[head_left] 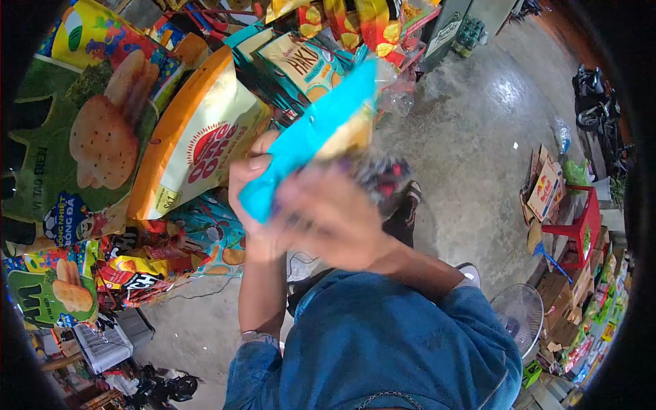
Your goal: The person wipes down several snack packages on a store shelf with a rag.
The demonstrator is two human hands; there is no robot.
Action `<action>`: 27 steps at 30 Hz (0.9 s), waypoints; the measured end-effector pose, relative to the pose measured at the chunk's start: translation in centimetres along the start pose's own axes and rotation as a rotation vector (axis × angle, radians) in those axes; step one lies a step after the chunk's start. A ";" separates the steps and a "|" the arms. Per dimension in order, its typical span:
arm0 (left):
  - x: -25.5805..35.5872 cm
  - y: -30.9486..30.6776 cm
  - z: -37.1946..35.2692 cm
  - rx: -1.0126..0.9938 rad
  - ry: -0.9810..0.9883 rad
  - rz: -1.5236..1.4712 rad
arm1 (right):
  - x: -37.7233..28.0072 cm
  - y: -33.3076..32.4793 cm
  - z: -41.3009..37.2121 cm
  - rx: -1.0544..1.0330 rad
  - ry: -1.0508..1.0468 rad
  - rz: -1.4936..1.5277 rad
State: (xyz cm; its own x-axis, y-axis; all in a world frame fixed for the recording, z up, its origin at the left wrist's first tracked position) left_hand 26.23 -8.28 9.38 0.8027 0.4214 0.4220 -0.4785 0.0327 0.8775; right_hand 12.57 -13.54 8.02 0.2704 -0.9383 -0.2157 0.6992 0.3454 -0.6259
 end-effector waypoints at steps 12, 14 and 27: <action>1.4 1.3 -0.5 0.035 0.048 0.181 | 0.6 1.6 0.2 0.147 0.004 0.150; 1.9 1.2 -0.8 0.044 -0.016 0.268 | -0.3 0.9 0.3 -0.016 -0.170 0.020; 0.4 2.1 -1.5 -0.076 -0.021 0.628 | 4.6 0.6 1.5 0.442 0.222 0.543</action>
State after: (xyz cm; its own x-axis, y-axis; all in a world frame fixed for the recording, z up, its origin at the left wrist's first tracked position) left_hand 24.97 -6.67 10.99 0.3673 0.3632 0.8563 -0.8839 -0.1504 0.4429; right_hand 15.24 -17.59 7.74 0.5473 -0.5981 -0.5854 0.7188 0.6942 -0.0371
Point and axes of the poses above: each hand's wrist, its own z-axis towards the middle knuckle, its own y-axis out of the palm, x = y × z, the point moved 2 cm from there along z, towards the middle knuckle, and after that the axes turned 14 degrees about -x, right-handed, at the moved point
